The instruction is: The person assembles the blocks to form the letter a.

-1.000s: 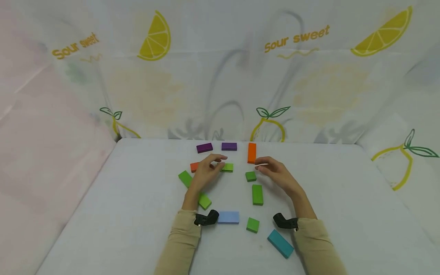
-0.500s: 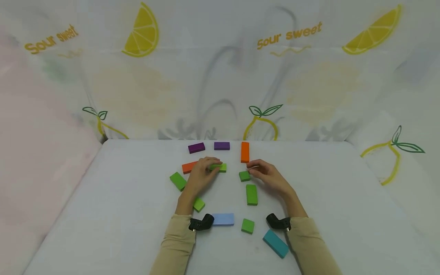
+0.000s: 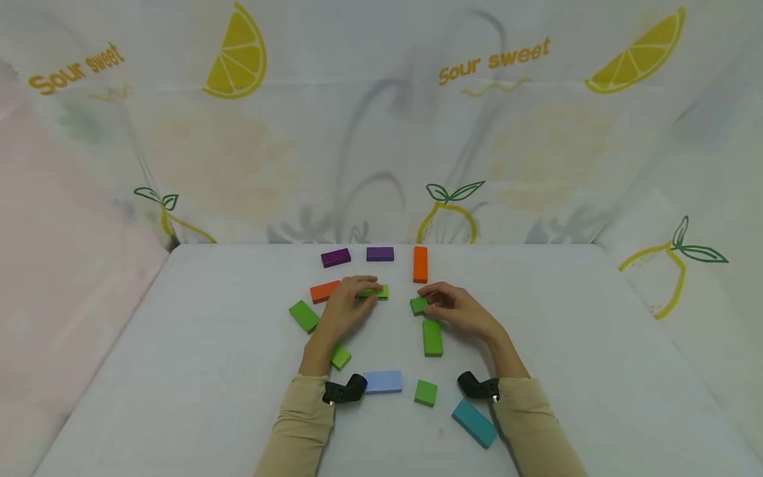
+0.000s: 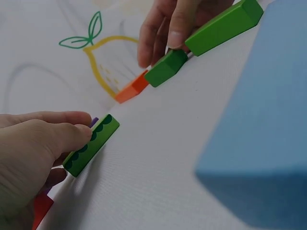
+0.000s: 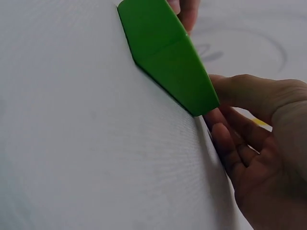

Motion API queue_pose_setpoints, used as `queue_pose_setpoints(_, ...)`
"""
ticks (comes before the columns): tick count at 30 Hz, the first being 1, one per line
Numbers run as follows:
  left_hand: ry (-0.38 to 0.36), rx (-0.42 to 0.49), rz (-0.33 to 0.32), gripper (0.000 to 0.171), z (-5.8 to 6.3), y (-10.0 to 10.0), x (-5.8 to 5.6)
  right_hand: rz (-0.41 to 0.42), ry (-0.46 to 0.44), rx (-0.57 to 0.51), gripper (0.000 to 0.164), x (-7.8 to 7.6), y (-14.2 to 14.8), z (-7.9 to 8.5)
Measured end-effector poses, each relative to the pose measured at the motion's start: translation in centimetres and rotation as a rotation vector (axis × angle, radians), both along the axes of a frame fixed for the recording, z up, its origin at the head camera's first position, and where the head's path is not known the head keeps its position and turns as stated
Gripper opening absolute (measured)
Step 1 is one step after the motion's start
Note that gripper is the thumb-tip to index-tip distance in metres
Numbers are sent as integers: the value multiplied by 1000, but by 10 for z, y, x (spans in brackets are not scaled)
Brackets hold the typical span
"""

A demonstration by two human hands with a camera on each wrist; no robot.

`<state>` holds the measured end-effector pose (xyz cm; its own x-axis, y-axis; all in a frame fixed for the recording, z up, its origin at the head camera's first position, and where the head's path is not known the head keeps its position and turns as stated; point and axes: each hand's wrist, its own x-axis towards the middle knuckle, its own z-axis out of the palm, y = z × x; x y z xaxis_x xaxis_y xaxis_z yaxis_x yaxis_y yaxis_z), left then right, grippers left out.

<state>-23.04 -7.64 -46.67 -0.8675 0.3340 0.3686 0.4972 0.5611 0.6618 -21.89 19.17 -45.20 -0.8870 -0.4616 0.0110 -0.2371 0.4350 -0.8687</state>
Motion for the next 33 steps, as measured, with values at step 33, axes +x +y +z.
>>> queue_pose_setpoints(33, -8, 3, -48, 19, 1, 2, 3, -35, 76, 116, 30, -2, -5, 2)
